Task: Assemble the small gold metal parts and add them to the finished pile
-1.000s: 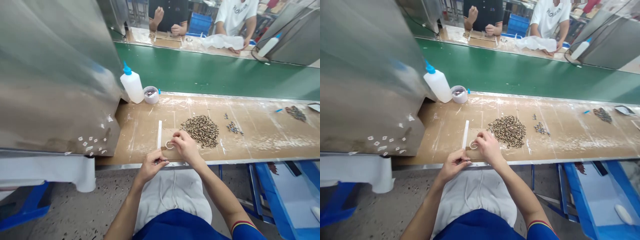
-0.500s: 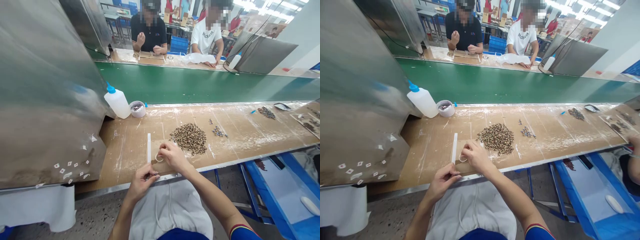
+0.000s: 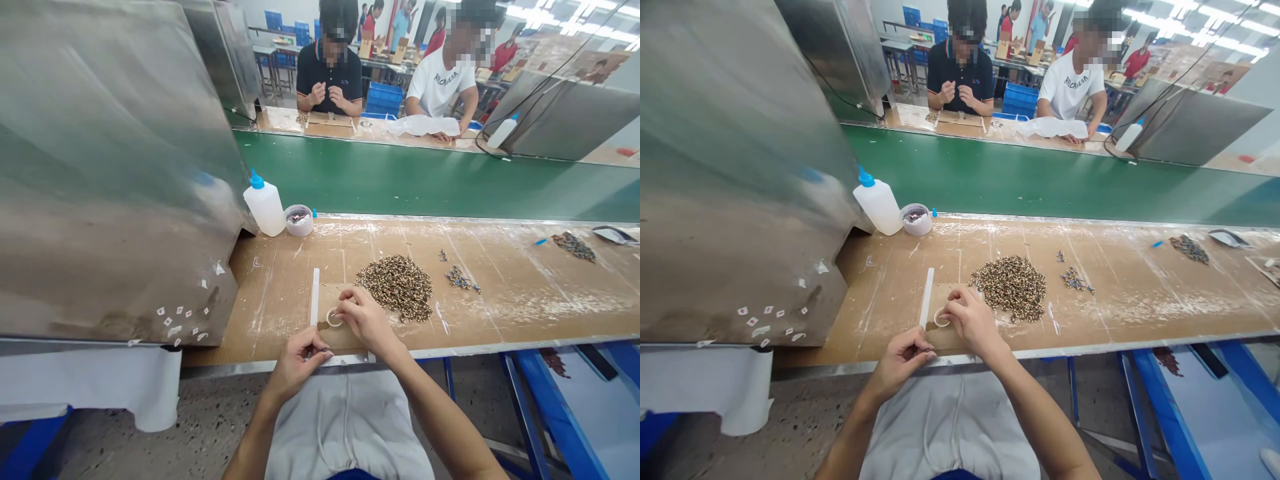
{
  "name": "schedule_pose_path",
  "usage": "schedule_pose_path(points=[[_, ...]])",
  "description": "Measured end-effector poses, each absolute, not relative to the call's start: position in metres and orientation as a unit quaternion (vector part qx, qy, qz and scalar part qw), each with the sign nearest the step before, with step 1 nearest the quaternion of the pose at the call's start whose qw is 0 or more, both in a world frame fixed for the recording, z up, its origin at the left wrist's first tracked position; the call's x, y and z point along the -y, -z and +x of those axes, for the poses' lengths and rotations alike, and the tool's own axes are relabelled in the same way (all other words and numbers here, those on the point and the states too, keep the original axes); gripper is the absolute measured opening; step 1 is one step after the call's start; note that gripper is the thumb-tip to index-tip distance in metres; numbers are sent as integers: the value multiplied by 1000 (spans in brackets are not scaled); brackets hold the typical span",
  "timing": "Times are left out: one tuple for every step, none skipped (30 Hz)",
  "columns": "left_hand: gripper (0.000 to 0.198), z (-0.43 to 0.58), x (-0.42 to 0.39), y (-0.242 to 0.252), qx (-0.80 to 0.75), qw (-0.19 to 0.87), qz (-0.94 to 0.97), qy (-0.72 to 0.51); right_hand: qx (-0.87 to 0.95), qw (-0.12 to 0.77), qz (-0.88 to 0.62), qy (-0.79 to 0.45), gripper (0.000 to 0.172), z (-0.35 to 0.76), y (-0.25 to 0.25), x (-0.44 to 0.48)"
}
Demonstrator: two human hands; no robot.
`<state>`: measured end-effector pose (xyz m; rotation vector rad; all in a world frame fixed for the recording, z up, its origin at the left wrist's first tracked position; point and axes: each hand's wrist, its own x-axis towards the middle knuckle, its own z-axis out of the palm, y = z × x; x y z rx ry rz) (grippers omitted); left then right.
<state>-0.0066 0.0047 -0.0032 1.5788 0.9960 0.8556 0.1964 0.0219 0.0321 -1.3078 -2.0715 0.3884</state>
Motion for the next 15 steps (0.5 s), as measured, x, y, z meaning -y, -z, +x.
schedule_pose_path(points=[[39, -6, -5, 3, -416, 516, 658, -357, 792, 318, -496, -156, 16, 199, -34, -21], [39, -6, -5, 3, -417, 513, 660, -356, 792, 316, -495, -169, 16, 200, -35, -21], [39, -5, -5, 2, -417, 510, 663, -356, 787, 321, -493, -187, 16, 202, -36, -20], [38, -4, -5, 1, -417, 505, 667, -355, 777, 333, -492, -209, 16, 203, -37, -19], [37, -3, -5, 0, -416, 499, 672, -355, 762, 353, -491, -233, 17, 203, -37, -18], [36, -2, -4, -1, -416, 491, 679, -353, 741, 379, -492, -258, 17, 204, -36, -17], [35, 0, -3, -2, -415, 484, 686, -350, 713, 410, -494, -280, 18, 204, -35, -14], [34, 2, -2, -4, -414, 477, 694, -347, 681, 443, -499, -301, 20, 204, -34, -12], [33, 4, -2, -5, -414, 469, 701, -343, 646, 474, -506, -319, 22, 204, -32, -8], [32, 7, -1, -6, -414, 460, 708, -340, 610, 501, -515, -334, 24, 204, -29, -4], [32, 10, 0, -6, -415, 450, 714, -339, 576, 523, -523, -347, 27, 204, -27, 1], [32, 12, 1, -6, -418, 439, 719, -339, 547, 541, -531, -355, 30, 204, -25, 6], [32, 15, 1, -5, -424, 427, 723, -339, 522, 556, -537, -360, 32, 203, -22, 11], [32, 18, 2, -4, -430, 417, 726, -337, 501, 569, -542, -362, 33, 202, -20, 15], [30, 20, 3, -2, -437, 408, 729, -334, 482, 582, -547, -360, 35, 201, -18, 19]])
